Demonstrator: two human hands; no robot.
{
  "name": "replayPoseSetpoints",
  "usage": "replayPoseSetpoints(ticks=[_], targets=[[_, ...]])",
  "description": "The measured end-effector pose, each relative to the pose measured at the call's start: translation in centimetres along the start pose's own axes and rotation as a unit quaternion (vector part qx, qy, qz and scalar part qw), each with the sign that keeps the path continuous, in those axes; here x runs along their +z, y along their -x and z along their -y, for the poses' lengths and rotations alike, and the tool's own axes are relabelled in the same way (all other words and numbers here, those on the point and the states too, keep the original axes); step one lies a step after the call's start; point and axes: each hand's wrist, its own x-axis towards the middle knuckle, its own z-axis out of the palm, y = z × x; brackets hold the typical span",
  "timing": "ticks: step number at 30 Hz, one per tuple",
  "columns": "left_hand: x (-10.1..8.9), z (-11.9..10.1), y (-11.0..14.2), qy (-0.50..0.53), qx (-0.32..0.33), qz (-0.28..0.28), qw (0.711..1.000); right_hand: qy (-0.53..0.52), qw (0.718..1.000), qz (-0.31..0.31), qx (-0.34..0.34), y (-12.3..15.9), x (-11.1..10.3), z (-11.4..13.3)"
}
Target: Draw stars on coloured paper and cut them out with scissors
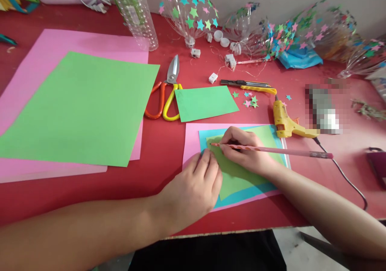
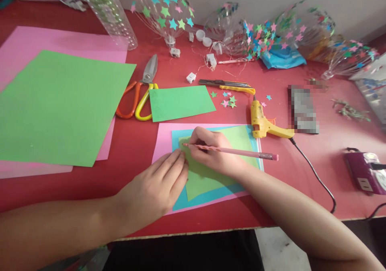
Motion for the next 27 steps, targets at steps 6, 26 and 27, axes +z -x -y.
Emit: replayPoseSetpoints(ticks=[6, 26, 27], targets=[[0.10, 0.03, 0.04, -0.004, -0.001, -0.001, 1.000, 0.001, 1.000, 0.003, 0.001, -0.11, 0.05, 0.35], [0.26, 0.08, 0.14, 0.006, -0.005, -0.005, 1.000, 0.025, 0.999, -0.045, -0.006, 0.02, 0.05, 0.29], [0.25, 0.09, 0.16, 0.007, -0.004, -0.004, 1.000, 0.025, 0.999, -0.047, -0.003, 0.04, 0.04, 0.28]])
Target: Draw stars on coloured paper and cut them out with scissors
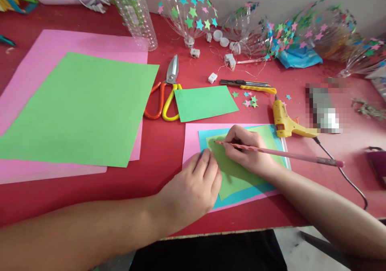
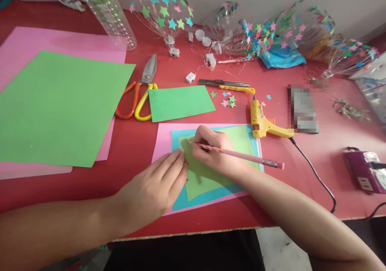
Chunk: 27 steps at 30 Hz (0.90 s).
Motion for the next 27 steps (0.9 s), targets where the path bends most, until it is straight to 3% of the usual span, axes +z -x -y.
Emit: replayPoseSetpoints(ticks=[17, 27], targets=[[0.11, 0.08, 0.21, 0.013, 0.005, 0.005, 1.000, 0.007, 0.999, -0.027, 0.026, 0.22, -0.18, -0.25], [0.03, -0.06, 0.15, 0.006, 0.004, 0.004, 1.000, -0.001, 1.000, 0.009, -0.007, 0.20, -0.21, 0.00]])
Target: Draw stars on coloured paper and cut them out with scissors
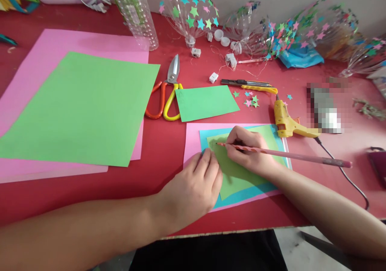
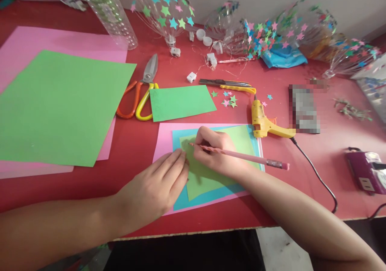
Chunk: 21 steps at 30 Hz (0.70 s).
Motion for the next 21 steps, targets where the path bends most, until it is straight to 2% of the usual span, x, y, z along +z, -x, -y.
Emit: replayPoseSetpoints(ticks=[12, 21], targets=[[-0.06, 0.03, -0.01, -0.004, 0.000, -0.004, 1.000, 0.015, 0.998, 0.036, -0.049, -0.05, 0.15, 0.05], [-0.10, 0.09, -0.02, -0.004, 0.002, -0.003, 1.000, 0.012, 0.997, 0.057, -0.042, 0.01, 0.12, 0.25]])
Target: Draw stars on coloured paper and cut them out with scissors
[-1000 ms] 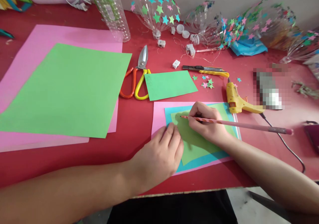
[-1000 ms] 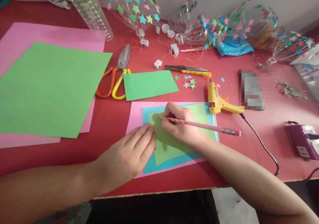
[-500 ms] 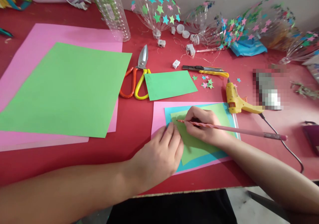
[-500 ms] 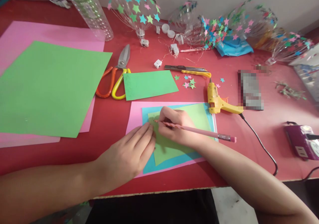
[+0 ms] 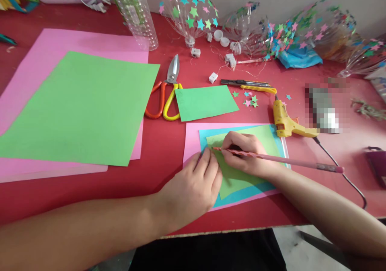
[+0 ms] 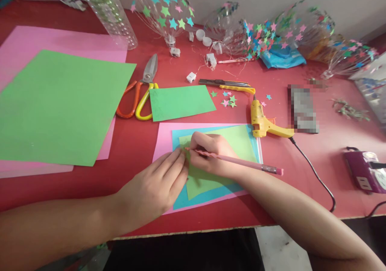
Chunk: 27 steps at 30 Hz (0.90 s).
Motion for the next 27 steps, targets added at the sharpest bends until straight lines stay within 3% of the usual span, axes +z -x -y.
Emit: replayPoseSetpoints(ticks=[4, 9, 12, 16, 19, 27], targets=[[0.2, 0.0, 0.2, 0.012, -0.002, 0.002, 1.000, -0.055, 0.997, -0.020, 0.048, -0.1, -0.3, -0.3], [0.4, 0.3, 0.5, 0.009, -0.021, 0.028, 0.999, -0.200, 0.967, -0.100, 0.125, 0.0, -1.0, -0.3], [0.4, 0.5, 0.4, 0.008, -0.026, 0.031, 0.999, -0.160, 0.974, -0.095, 0.126, 0.1, -1.3, 0.2], [0.3, 0.6, 0.3, 0.006, -0.014, 0.016, 1.000, -0.099, 0.988, -0.023, 0.117, 0.1, -1.2, 0.6], [0.1, 1.0, 0.4, 0.019, -0.003, 0.006, 1.000, -0.084, 0.990, -0.020, 0.110, 0.1, -1.0, 0.2], [0.0, 2.0, 0.3, 0.029, 0.018, -0.008, 0.999, -0.041, 0.999, 0.011, 0.031, 0.6, -0.9, -0.6]])
